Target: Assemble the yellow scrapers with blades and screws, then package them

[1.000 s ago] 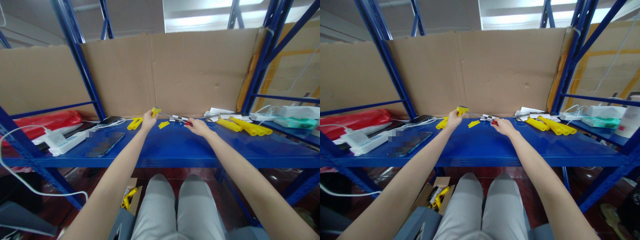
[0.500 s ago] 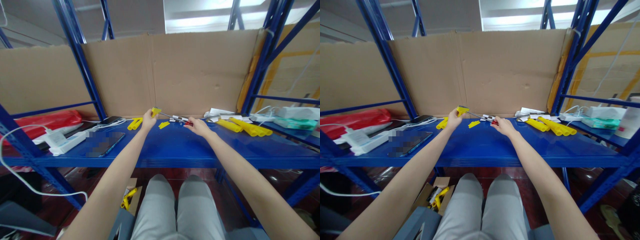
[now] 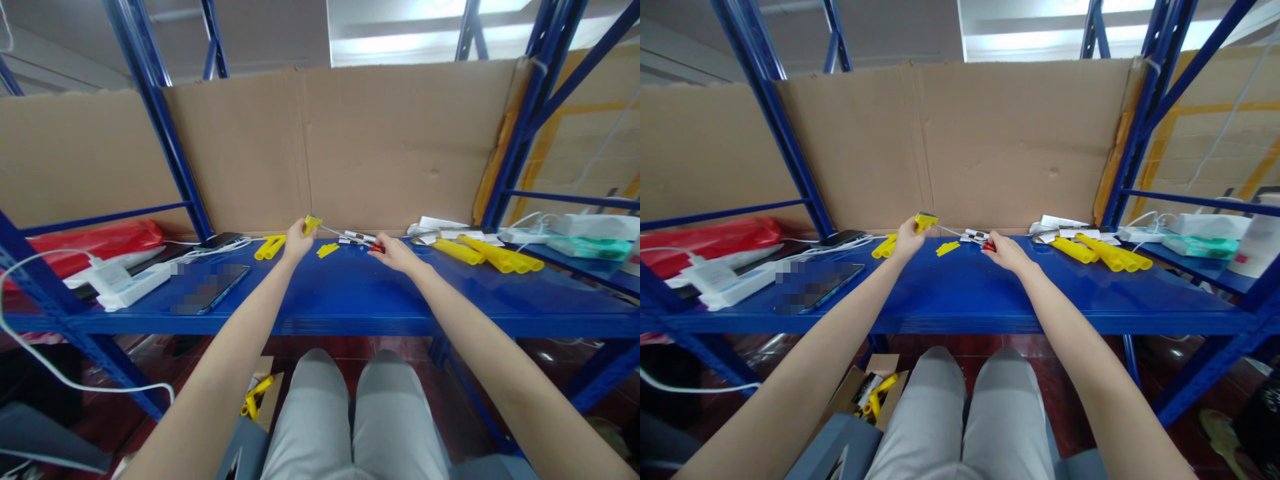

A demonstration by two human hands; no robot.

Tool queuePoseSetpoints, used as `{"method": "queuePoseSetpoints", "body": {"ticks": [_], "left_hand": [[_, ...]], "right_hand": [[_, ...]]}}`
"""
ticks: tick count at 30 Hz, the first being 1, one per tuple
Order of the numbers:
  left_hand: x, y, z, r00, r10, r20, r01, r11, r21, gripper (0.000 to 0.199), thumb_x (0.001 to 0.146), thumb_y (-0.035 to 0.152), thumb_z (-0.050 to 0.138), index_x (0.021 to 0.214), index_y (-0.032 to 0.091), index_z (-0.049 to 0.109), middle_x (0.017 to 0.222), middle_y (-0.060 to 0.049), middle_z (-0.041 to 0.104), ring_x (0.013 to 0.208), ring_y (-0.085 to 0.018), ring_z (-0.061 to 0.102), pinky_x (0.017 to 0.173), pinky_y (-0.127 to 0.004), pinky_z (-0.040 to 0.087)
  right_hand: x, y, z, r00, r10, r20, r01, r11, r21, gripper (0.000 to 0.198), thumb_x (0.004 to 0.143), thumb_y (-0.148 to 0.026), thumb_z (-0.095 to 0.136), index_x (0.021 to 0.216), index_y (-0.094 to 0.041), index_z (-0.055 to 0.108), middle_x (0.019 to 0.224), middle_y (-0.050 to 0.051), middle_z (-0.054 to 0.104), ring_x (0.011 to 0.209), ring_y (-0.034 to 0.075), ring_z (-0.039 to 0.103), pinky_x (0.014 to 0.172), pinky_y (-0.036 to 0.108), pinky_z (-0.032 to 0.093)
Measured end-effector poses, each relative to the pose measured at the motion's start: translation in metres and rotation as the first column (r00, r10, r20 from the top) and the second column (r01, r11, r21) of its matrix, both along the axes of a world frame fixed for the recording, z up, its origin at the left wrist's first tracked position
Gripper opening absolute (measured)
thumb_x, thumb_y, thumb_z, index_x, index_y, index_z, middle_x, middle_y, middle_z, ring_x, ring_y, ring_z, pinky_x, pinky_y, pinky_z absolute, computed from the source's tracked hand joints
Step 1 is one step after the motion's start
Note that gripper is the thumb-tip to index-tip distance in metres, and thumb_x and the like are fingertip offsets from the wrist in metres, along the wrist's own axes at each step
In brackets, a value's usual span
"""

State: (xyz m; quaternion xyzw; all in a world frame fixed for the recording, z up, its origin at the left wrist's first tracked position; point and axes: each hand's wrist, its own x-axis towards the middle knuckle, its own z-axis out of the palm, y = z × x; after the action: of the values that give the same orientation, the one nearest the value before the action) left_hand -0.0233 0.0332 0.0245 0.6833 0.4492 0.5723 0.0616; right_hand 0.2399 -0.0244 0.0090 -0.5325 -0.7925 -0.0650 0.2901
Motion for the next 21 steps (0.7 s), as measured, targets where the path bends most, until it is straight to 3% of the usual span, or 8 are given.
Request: {"method": "queuePoseSetpoints", "body": {"ticks": [15,21], "left_hand": [[0.0022,-0.0031,-0.0005,1.0,0.022,-0.01,-0.022,1.0,-0.002,0.007,0.07,0.021,0.06,0.074,0.018,0.055,0.077,-0.003,0.062,0.082,-0.02,0.059,0.078,-0.03,0.046],[-0.0036,-0.0016,-0.0077,0.986,0.07,-0.154,-0.08,0.995,-0.062,0.009,0.07,0.023,0.06,0.077,0.018,0.057,0.077,-0.004,0.065,0.076,-0.021,0.059,0.074,-0.032,0.046]], "right_hand": [[-0.0052,-0.0061,0.0025,0.995,-0.013,0.098,0.021,0.996,-0.083,0.017,0.091,-0.032,0.048,0.088,-0.02,0.058,0.078,0.007,0.069,0.067,0.018,0.062,0.057,0.024,0.035],[-0.0031,-0.0042,0.0031,1.0,0.012,0.027,-0.009,0.996,-0.094,0.014,0.085,-0.032,0.057,0.087,-0.019,0.056,0.075,0.005,0.067,0.064,0.016,0.059,0.056,0.024,0.036]]}}
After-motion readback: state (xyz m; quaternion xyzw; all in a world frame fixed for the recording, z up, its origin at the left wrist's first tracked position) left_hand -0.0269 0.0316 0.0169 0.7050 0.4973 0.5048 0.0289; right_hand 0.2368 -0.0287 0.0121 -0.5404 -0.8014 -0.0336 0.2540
